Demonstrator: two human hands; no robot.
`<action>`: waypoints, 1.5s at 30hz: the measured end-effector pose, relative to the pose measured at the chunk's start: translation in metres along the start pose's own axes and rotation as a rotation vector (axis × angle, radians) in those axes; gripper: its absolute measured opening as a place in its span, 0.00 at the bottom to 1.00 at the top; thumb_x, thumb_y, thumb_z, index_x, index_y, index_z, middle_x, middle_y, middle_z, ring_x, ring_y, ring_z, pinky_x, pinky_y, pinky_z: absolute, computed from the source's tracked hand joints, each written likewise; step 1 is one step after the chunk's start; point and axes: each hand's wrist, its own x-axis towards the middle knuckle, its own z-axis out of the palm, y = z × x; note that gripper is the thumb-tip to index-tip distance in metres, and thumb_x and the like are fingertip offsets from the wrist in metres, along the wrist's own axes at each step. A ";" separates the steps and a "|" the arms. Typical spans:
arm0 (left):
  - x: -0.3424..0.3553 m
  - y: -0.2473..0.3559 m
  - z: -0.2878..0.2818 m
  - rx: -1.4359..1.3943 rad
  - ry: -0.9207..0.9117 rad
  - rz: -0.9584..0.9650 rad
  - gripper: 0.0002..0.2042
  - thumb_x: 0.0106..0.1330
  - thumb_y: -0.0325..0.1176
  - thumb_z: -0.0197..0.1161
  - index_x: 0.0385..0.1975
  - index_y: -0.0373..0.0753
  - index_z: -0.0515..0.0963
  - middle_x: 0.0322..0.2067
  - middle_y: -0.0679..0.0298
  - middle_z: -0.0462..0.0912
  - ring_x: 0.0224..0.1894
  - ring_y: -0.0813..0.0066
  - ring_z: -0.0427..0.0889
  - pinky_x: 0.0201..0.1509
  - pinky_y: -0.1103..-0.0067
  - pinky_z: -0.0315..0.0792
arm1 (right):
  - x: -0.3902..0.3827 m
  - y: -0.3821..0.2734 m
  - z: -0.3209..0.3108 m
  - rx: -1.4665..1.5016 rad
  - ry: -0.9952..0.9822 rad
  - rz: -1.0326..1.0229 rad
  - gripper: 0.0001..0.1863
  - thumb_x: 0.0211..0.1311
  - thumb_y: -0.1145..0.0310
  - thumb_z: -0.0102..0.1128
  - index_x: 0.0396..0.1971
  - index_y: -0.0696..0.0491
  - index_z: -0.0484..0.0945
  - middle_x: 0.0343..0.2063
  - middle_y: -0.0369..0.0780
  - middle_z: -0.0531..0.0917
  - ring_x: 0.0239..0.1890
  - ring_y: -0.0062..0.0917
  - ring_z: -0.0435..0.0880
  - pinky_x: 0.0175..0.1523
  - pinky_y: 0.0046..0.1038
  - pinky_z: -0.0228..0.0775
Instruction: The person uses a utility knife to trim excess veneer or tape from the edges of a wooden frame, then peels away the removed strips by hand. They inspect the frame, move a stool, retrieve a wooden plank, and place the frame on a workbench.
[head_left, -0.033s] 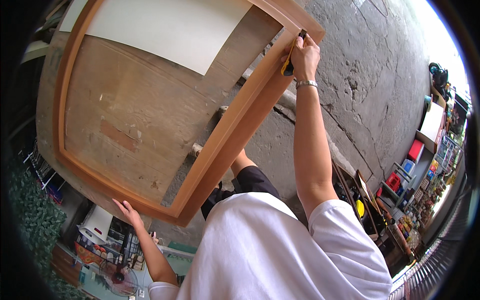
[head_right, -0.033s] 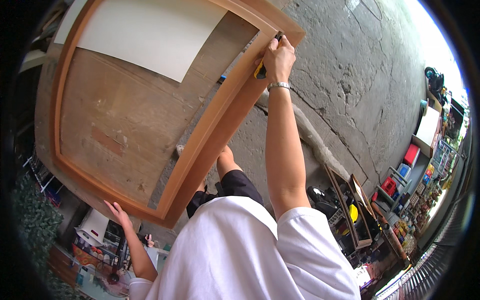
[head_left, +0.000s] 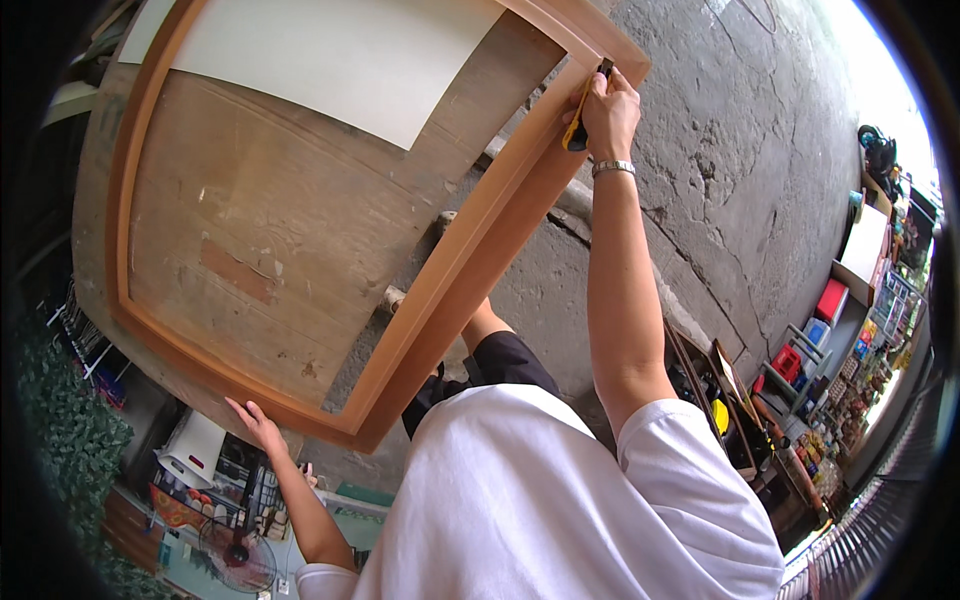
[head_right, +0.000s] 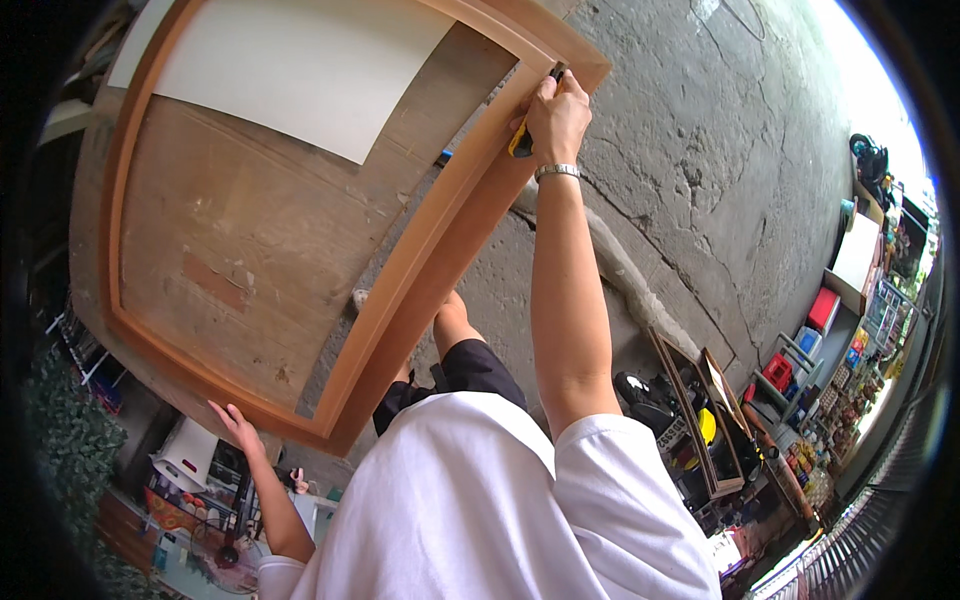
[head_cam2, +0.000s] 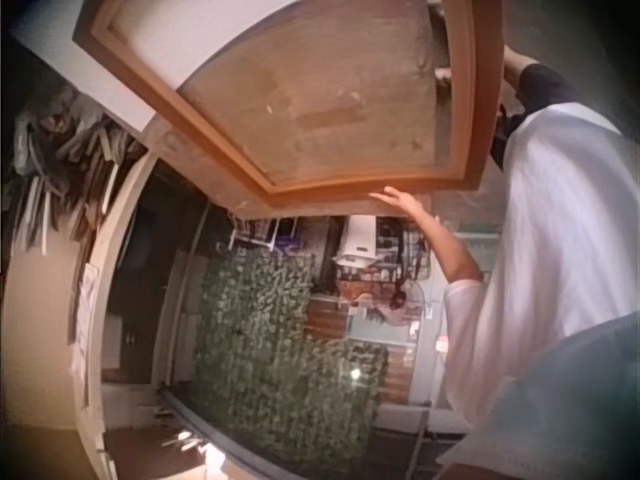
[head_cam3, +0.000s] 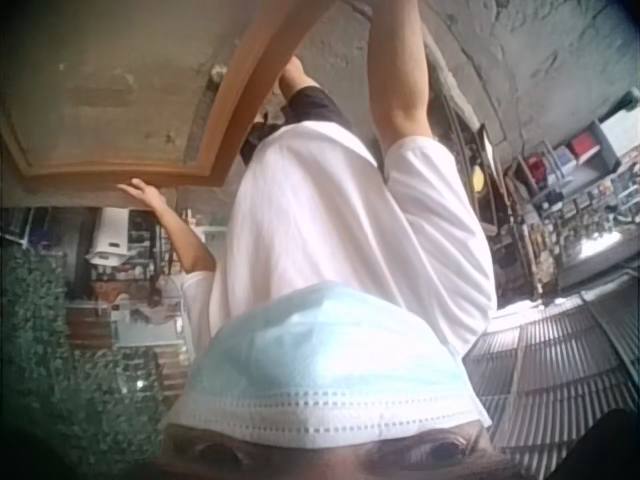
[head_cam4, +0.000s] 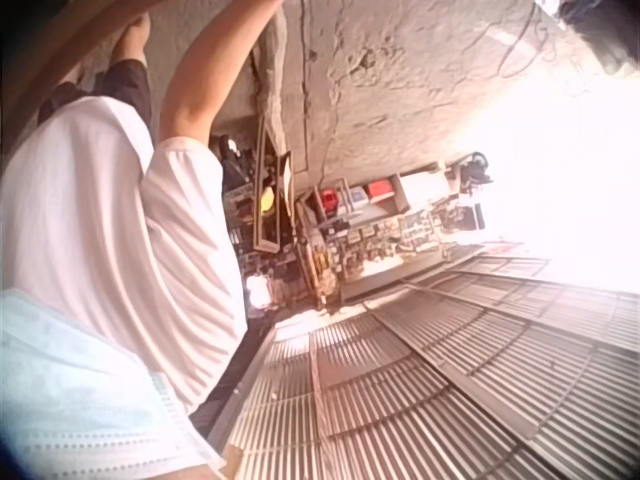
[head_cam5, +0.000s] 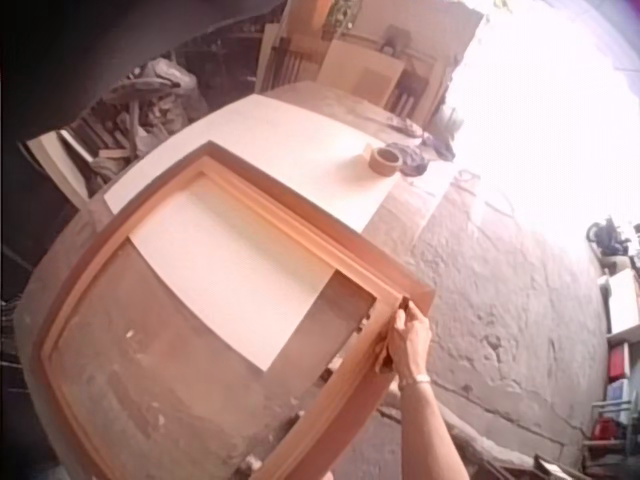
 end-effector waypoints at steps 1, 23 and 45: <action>0.000 0.000 0.000 0.003 -0.004 0.003 0.34 0.79 0.55 0.44 0.79 0.50 0.44 0.78 0.53 0.46 0.78 0.55 0.50 0.78 0.67 0.48 | 0.000 -0.001 0.000 -0.008 -0.006 0.005 0.16 0.73 0.68 0.51 0.52 0.61 0.78 0.21 0.41 0.85 0.15 0.26 0.84 0.20 0.28 0.76; 0.001 0.014 0.013 0.013 -0.002 -0.061 0.35 0.78 0.58 0.42 0.79 0.54 0.42 0.79 0.55 0.43 0.79 0.54 0.46 0.79 0.66 0.46 | 0.003 -0.021 0.004 -0.133 0.033 -0.020 0.14 0.69 0.68 0.51 0.42 0.62 0.81 0.20 0.45 0.86 0.19 0.31 0.87 0.29 0.32 0.81; 0.004 0.004 0.015 -0.030 -0.021 -0.059 0.36 0.78 0.59 0.42 0.79 0.54 0.39 0.79 0.55 0.40 0.80 0.55 0.43 0.80 0.65 0.44 | 0.006 -0.024 0.007 -0.352 0.096 -0.046 0.14 0.63 0.66 0.55 0.38 0.60 0.84 0.24 0.48 0.87 0.34 0.38 0.90 0.45 0.36 0.81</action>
